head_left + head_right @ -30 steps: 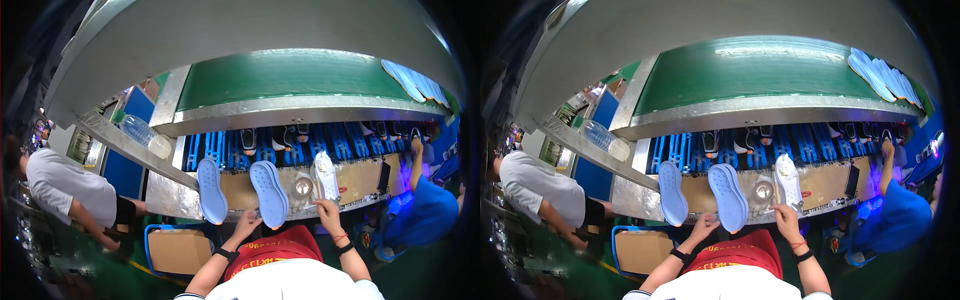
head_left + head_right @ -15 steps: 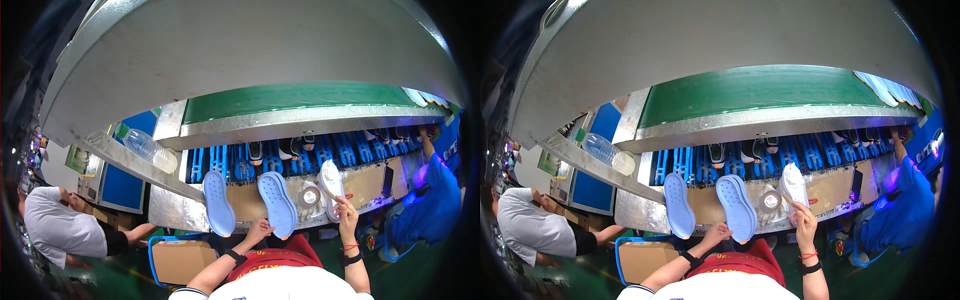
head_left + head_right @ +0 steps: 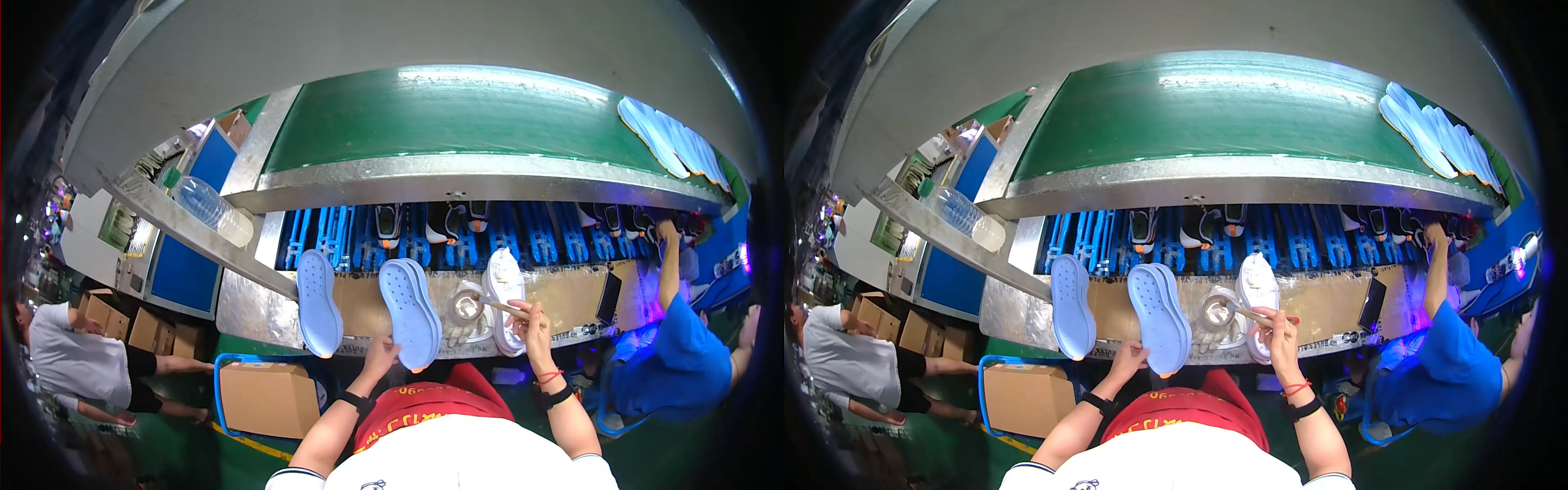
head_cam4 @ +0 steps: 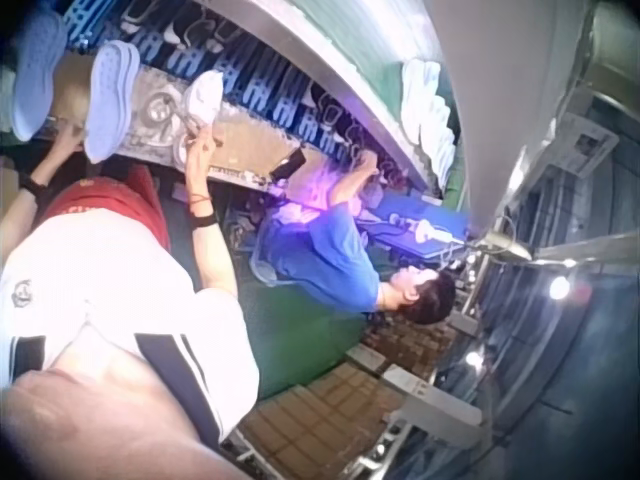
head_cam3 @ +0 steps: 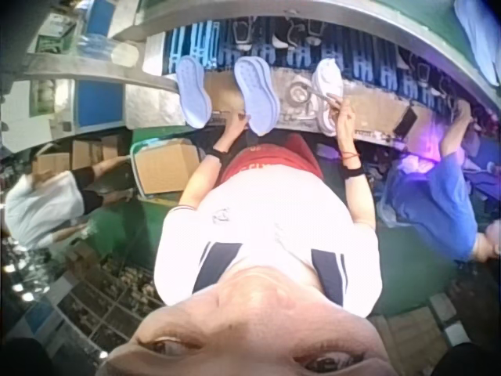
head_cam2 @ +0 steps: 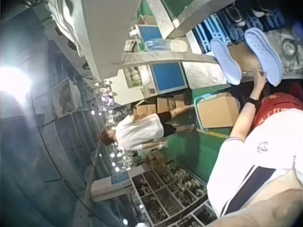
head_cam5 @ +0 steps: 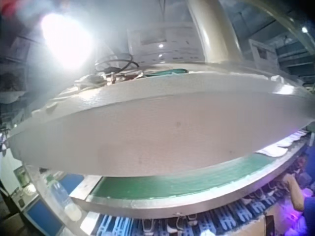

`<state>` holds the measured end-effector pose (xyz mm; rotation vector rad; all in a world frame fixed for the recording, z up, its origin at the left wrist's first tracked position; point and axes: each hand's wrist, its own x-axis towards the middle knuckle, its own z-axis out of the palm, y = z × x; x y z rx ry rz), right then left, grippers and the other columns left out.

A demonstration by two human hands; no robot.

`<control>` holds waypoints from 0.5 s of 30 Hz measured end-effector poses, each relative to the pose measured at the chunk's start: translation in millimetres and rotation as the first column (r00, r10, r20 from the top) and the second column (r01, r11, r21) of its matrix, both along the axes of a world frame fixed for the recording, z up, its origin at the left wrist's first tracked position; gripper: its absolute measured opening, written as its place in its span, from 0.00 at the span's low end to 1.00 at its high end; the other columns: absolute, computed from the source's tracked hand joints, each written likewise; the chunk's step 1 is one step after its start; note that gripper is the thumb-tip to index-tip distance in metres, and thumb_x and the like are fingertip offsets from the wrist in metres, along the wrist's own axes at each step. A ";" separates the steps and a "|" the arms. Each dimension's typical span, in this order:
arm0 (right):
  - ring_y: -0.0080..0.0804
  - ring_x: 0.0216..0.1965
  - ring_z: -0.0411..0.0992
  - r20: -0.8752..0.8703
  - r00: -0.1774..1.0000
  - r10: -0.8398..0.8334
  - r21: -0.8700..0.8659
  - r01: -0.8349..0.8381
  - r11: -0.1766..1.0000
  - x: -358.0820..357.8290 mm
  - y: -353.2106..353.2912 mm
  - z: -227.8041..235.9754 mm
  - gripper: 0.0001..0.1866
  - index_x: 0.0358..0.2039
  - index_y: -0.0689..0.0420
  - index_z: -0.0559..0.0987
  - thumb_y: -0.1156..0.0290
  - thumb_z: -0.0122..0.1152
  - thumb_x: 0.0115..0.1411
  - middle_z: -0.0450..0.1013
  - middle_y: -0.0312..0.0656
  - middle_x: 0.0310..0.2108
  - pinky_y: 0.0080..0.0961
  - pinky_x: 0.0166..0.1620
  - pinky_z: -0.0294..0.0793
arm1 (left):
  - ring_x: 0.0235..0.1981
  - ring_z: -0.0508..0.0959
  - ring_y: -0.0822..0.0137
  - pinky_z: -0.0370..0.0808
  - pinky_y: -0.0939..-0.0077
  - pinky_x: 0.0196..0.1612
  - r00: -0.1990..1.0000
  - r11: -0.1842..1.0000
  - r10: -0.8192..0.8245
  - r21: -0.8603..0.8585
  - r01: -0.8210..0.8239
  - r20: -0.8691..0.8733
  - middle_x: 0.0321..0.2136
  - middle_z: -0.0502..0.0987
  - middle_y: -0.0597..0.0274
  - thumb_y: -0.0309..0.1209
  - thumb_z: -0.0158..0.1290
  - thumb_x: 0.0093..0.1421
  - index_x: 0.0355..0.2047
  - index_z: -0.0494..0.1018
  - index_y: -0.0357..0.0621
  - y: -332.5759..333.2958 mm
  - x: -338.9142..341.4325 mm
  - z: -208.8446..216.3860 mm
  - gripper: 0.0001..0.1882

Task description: Applying glue to the surface of blue shoe soles using a brush.

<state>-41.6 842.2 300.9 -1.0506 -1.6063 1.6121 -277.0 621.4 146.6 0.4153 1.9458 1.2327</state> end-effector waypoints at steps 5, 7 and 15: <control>0.15 0.21 0.63 0.096 0.978 0.187 -0.037 -0.184 0.982 1.4 16.0 -1.8 0.24 0.33 0.61 0.77 0.55 0.36 0.67 0.73 0.35 0.23 0.13 0.23 0.58 | 0.24 0.77 0.63 0.77 0.73 0.25 0.995 0.996 -0.055 -0.074 0.049 -0.081 0.26 0.73 0.51 0.30 0.55 0.55 0.33 0.66 0.32 -3.3 3.3 -9.5 0.13; 0.17 0.23 0.64 0.147 0.968 0.201 0.024 -0.207 0.978 3.5 20.8 -10.6 0.24 0.31 0.62 0.77 0.56 0.38 0.67 0.71 0.35 0.21 0.16 0.25 0.62 | 0.23 0.77 0.63 0.75 0.73 0.24 0.989 0.990 -0.088 -0.117 0.074 -0.119 0.25 0.73 0.51 0.30 0.53 0.56 0.32 0.67 0.32 0.7 2.0 -1.4 0.11; 0.24 0.31 0.73 0.130 0.970 0.204 -0.055 -0.198 0.979 -4.1 21.7 -5.9 0.27 0.38 0.65 0.78 0.54 0.37 0.67 0.77 0.45 0.31 0.18 0.33 0.69 | 0.40 0.77 0.64 0.78 0.73 0.38 0.870 0.981 -0.096 0.196 -0.001 0.484 0.42 0.72 0.53 0.17 0.53 0.52 0.57 0.53 0.35 -21.8 -5.1 66.9 0.32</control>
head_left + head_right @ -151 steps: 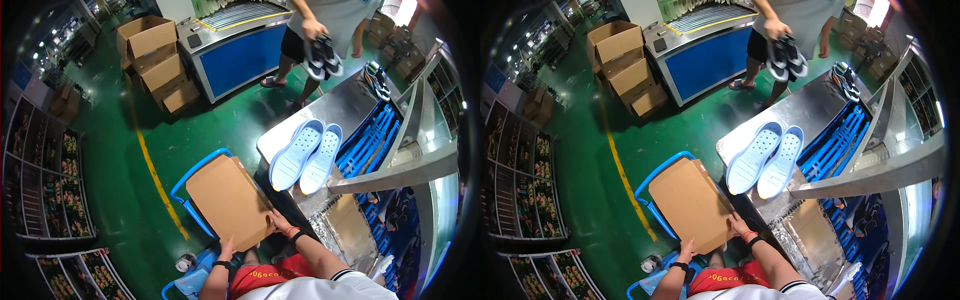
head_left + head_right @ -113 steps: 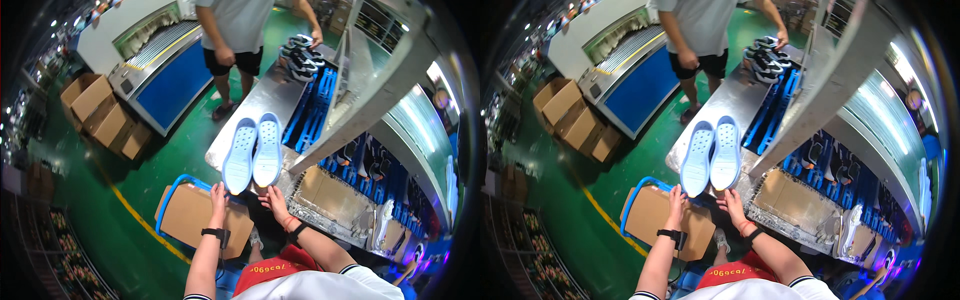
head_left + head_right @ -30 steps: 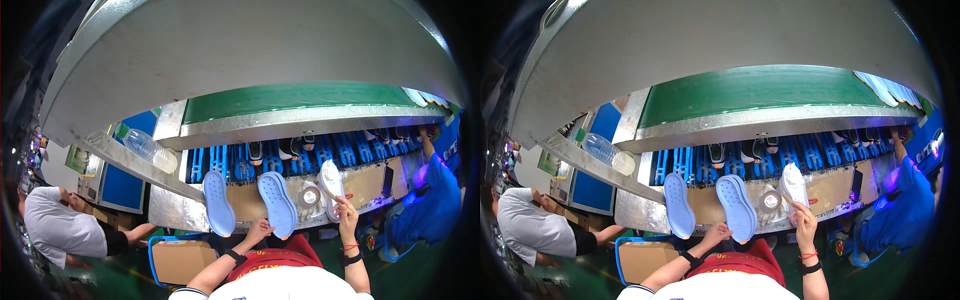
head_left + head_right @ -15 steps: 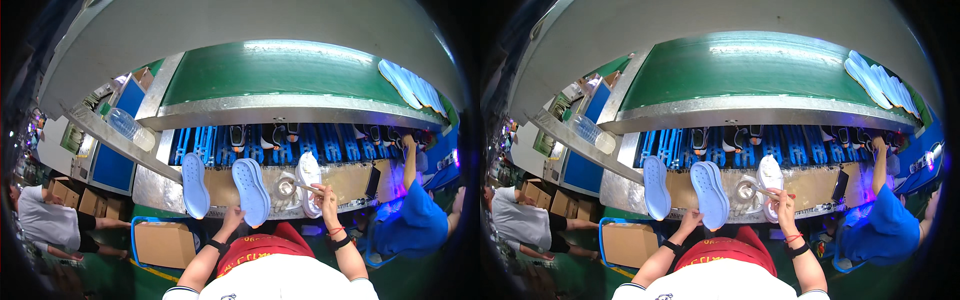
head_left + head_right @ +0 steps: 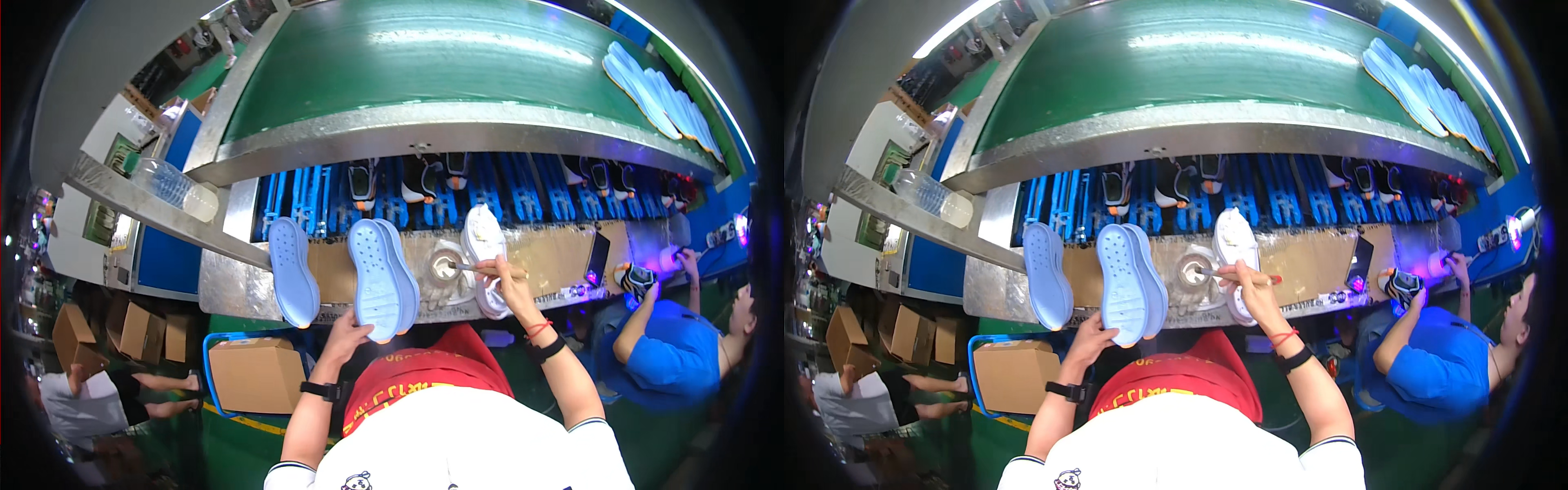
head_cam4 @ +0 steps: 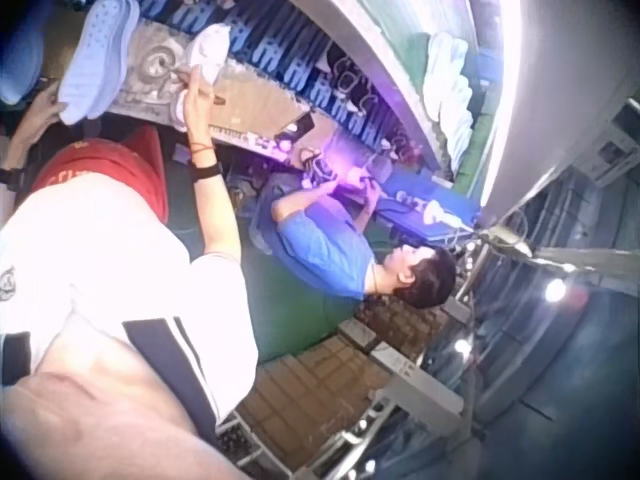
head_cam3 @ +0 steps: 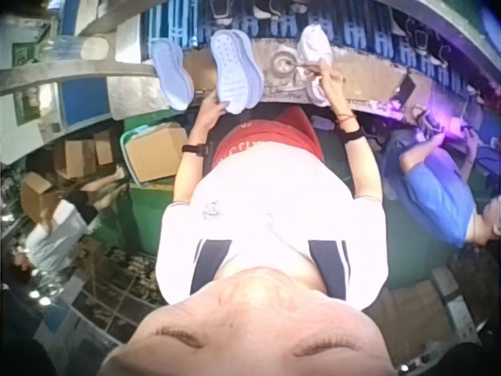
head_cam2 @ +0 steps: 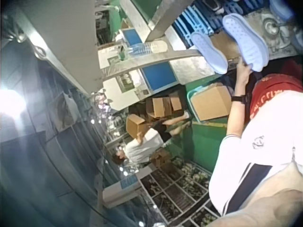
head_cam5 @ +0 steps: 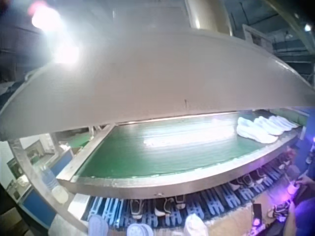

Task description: Applying glue to the surface of blue shoe soles using a brush.

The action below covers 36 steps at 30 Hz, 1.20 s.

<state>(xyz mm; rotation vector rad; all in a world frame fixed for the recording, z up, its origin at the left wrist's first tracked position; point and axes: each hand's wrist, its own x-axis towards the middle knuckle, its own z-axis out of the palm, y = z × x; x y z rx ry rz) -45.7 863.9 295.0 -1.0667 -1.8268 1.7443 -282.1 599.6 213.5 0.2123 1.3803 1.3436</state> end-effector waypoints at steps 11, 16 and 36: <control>0.17 0.23 0.69 0.071 0.997 0.008 0.047 -0.011 0.999 -21.5 -4.8 -41.7 0.13 0.36 0.64 0.79 0.67 0.55 0.60 0.77 0.36 0.25 0.15 0.29 0.69 | 0.52 0.69 0.62 0.73 0.66 0.49 0.991 0.960 0.135 0.245 -0.135 0.015 0.51 0.64 0.56 0.17 0.48 0.55 0.59 0.47 0.43 -8.9 7.4 91.7 0.34; 0.19 0.23 0.71 -0.006 1.000 0.030 0.213 -0.028 0.977 -20.1 -1.7 -58.7 0.13 0.38 0.65 0.78 0.69 0.55 0.59 0.78 0.40 0.27 0.15 0.29 0.70 | 0.51 0.70 0.62 0.76 0.65 0.47 0.983 0.933 0.177 0.311 -0.181 0.042 0.50 0.65 0.55 0.16 0.47 0.55 0.57 0.52 0.42 -5.5 4.9 101.0 0.30; 0.20 0.22 0.71 0.090 0.984 -0.151 0.056 0.146 0.988 -14.1 -11.0 -54.9 0.14 0.34 0.66 0.80 0.66 0.56 0.59 0.78 0.41 0.26 0.17 0.27 0.70 | 0.53 0.66 0.65 0.64 0.69 0.56 0.918 0.921 0.189 0.388 -0.042 -0.348 0.50 0.64 0.55 0.17 0.52 0.53 0.55 0.52 0.36 40.0 12.2 115.6 0.31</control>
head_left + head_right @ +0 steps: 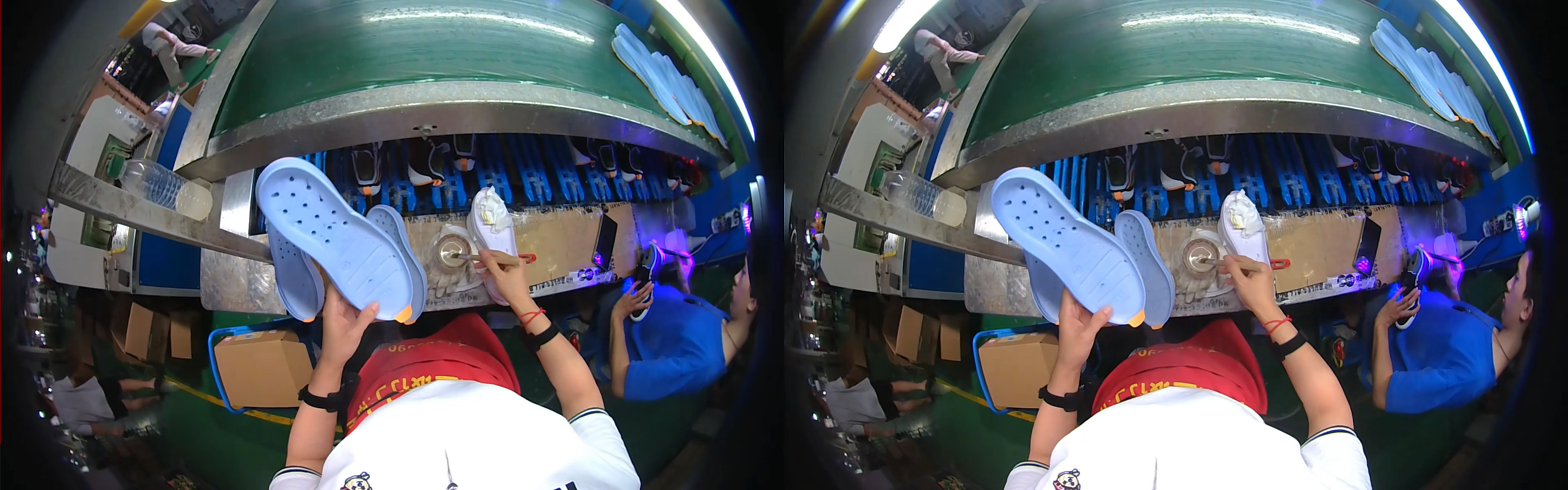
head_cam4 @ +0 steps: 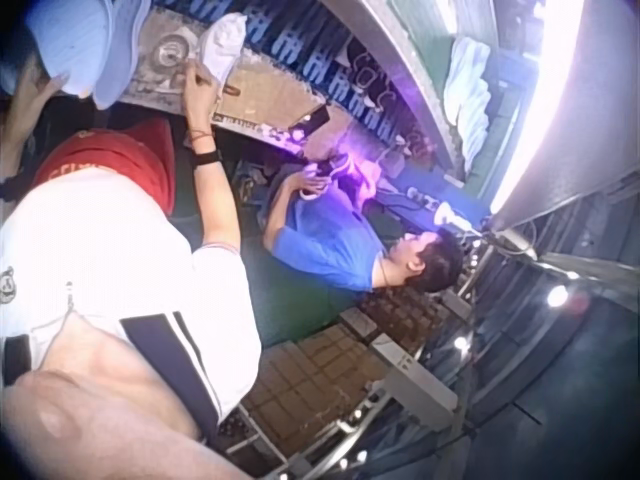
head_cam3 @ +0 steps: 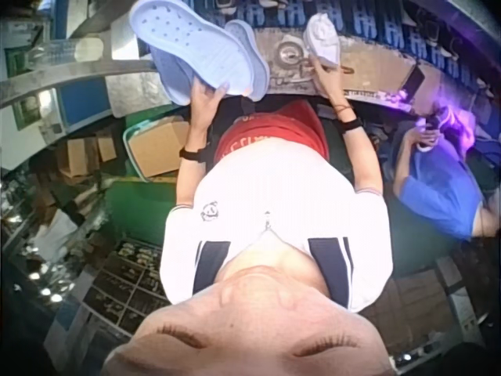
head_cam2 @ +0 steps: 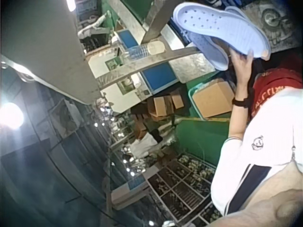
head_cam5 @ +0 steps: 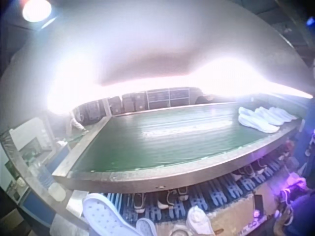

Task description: Applying glue to the surface of blue shoe soles using a brush.

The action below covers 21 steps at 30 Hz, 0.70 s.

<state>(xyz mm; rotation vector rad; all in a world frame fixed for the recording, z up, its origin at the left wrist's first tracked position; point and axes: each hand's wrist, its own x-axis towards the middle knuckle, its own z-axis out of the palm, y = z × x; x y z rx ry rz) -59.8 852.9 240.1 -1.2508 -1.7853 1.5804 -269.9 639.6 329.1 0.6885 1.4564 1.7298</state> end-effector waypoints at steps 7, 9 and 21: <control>0.21 0.24 0.72 -0.099 0.995 0.015 0.025 -0.013 1.000 9.7 1.2 1.7 0.13 0.34 0.68 0.79 0.69 0.55 0.59 0.78 0.43 0.30 0.17 0.30 0.71 | 0.41 0.76 0.68 0.76 0.78 0.41 0.989 0.995 0.099 0.025 -0.096 -0.112 0.41 0.71 0.52 0.16 0.51 0.54 0.51 0.55 0.34 34.8 6.6 10.0 0.26; 0.21 0.24 0.72 -0.171 0.985 -0.031 -0.024 0.027 0.999 16.8 0.4 13.6 0.13 0.36 0.69 0.78 0.70 0.54 0.60 0.78 0.44 0.30 0.17 0.31 0.71 | 0.41 0.75 0.67 0.76 0.77 0.41 0.988 0.995 0.101 0.023 -0.099 -0.113 0.41 0.71 0.52 0.15 0.51 0.53 0.52 0.55 0.33 40.2 7.3 12.1 0.26; 0.30 0.27 0.76 -0.390 0.898 0.201 0.143 -0.157 0.977 12.1 -43.6 136.2 0.11 0.36 0.70 0.78 0.76 0.49 0.60 0.77 0.51 0.28 0.19 0.32 0.76 | 0.40 0.77 0.66 0.77 0.76 0.41 0.967 0.992 0.127 0.032 -0.123 -0.222 0.40 0.72 0.50 0.15 0.51 0.53 0.53 0.55 0.31 55.3 19.2 25.3 0.28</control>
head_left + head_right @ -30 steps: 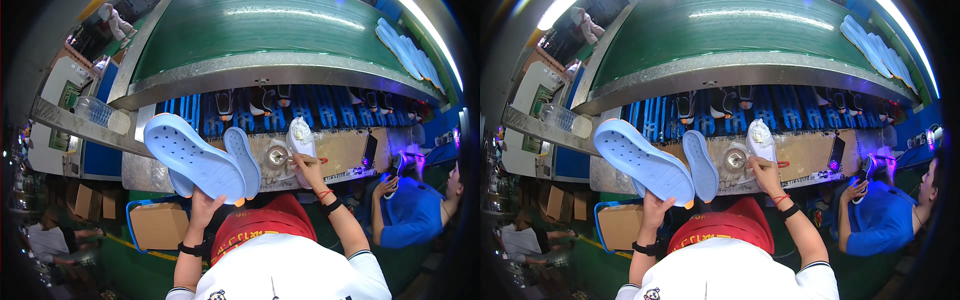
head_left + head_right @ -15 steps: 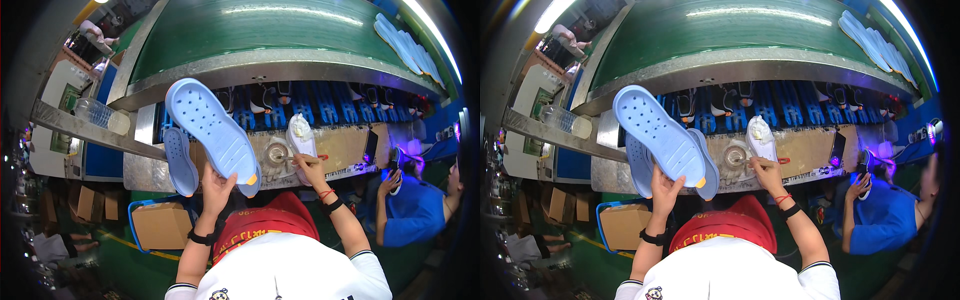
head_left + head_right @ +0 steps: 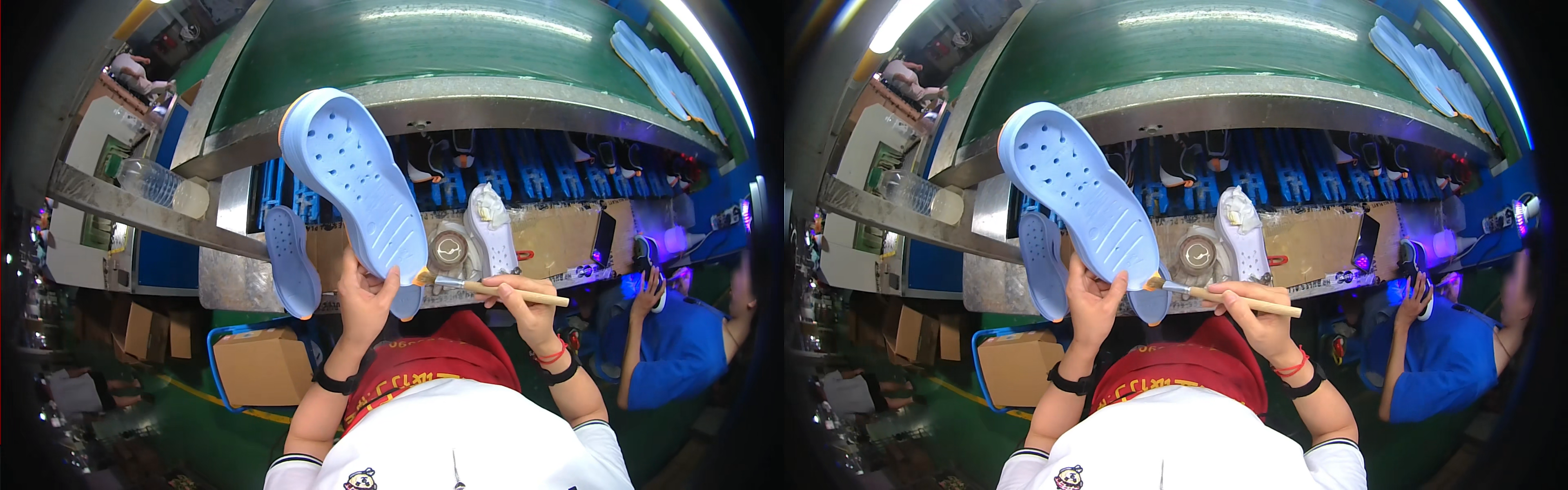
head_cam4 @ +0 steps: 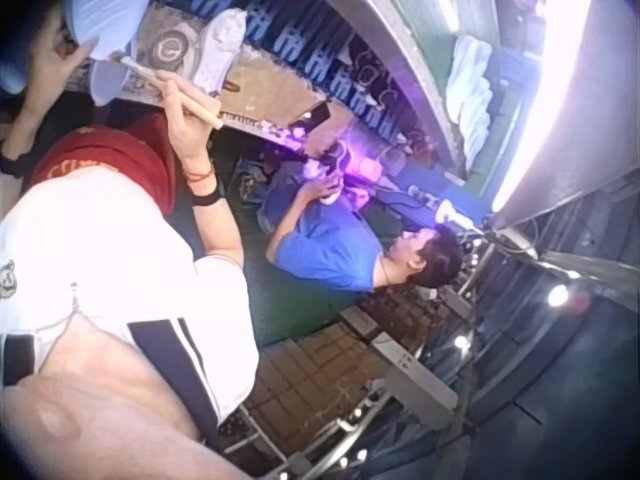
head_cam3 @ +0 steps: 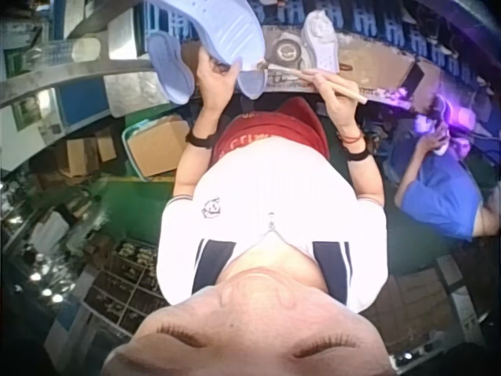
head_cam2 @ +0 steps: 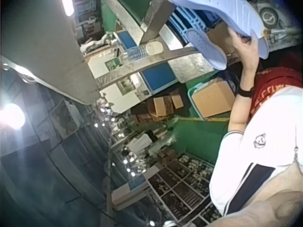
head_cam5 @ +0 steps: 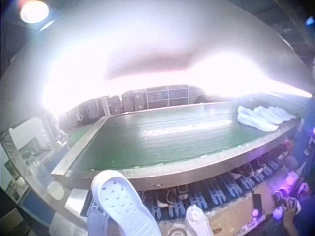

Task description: Applying glue to the surface of blue shoe soles using a brush.

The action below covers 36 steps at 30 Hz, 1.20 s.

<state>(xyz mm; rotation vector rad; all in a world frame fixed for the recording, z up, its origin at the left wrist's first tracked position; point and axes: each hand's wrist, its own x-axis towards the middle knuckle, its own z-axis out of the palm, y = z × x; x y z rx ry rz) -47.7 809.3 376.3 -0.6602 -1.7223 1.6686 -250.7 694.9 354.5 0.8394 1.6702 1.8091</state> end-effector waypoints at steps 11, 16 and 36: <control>0.27 0.24 0.76 -0.003 0.999 0.031 0.139 -0.031 0.990 -6.1 4.5 4.9 0.09 0.32 0.68 0.79 0.79 0.50 0.56 0.77 0.48 0.25 0.17 0.28 0.75 | 0.36 0.79 0.65 0.78 0.77 0.37 0.998 1.000 -0.008 -0.023 0.006 -0.063 0.37 0.75 0.48 0.18 0.52 0.53 0.53 0.56 0.32 -0.9 -0.4 0.5 0.27; 0.27 0.24 0.76 0.043 0.996 0.079 0.207 -0.087 0.975 -3.5 11.4 7.7 0.09 0.31 0.68 0.79 0.79 0.51 0.56 0.77 0.48 0.24 0.17 0.28 0.75 | 0.35 0.79 0.66 0.78 0.77 0.37 0.997 0.999 -0.018 -0.033 0.016 -0.080 0.35 0.75 0.48 0.19 0.53 0.53 0.52 0.57 0.32 -1.1 -0.8 3.1 0.27; 0.29 0.18 0.73 0.044 0.997 0.071 0.455 -0.083 0.887 -5.4 26.1 20.6 0.08 0.27 0.65 0.81 0.80 0.53 0.51 0.77 0.44 0.21 0.19 0.24 0.71 | 0.35 0.79 0.65 0.78 0.74 0.38 0.994 0.998 -0.046 -0.048 0.041 -0.098 0.35 0.76 0.49 0.19 0.53 0.52 0.53 0.57 0.33 2.6 2.5 7.9 0.28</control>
